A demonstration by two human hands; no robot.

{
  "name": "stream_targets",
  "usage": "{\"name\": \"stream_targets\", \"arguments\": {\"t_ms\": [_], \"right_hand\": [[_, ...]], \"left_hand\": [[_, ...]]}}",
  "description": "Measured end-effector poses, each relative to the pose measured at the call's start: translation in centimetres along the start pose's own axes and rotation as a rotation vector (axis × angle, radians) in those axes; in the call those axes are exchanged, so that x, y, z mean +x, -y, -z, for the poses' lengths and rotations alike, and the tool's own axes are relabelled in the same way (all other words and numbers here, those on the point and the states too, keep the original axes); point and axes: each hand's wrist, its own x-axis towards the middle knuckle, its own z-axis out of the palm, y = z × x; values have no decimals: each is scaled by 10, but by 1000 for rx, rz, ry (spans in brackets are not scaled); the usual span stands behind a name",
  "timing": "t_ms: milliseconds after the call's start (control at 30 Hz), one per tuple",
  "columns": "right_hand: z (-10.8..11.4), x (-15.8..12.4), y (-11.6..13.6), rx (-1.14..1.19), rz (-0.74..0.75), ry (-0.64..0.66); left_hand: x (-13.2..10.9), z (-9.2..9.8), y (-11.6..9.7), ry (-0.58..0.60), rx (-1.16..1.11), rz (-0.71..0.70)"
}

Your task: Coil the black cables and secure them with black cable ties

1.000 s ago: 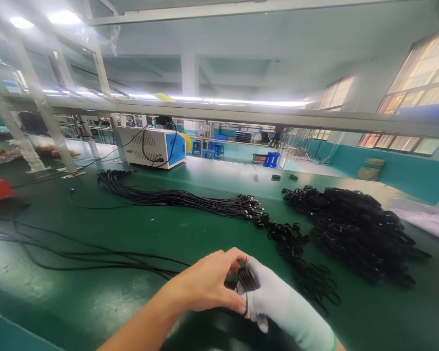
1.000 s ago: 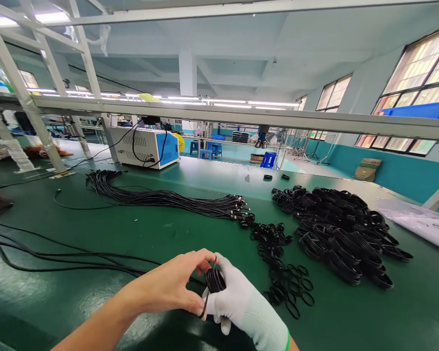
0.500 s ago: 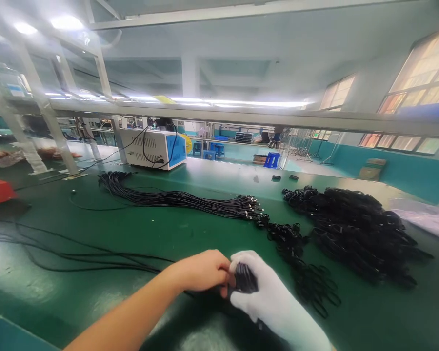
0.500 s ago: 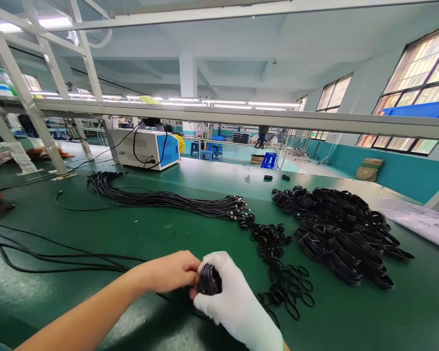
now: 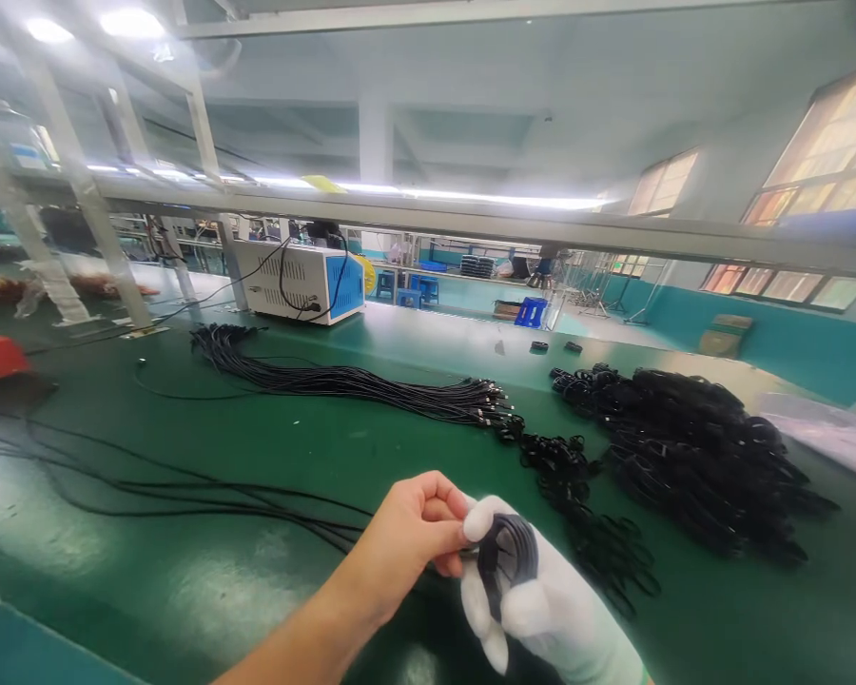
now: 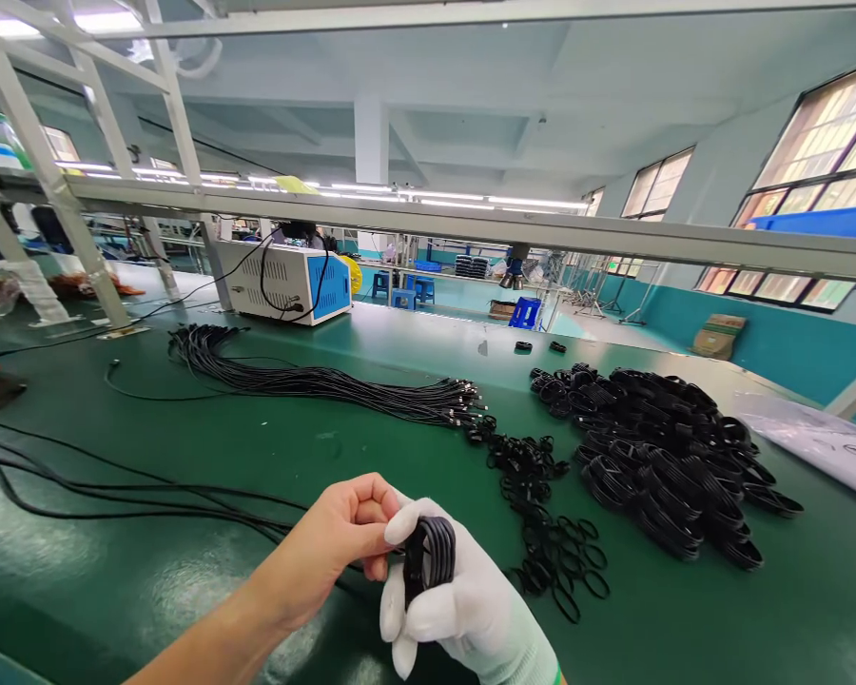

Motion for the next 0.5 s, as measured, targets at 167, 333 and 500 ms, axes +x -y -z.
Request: {"name": "stream_targets", "arguments": {"t_ms": [167,333,500], "right_hand": [[6,-1,0,1,48,-41],[9,-1,6,-13,7,-55],[11,0,0,110,-192,89]], "left_hand": [[6,-7,-3,-67,20,-84],[-1,3,-27,-121,501,-315],[-4,9,-45,265,667,-226]]}}
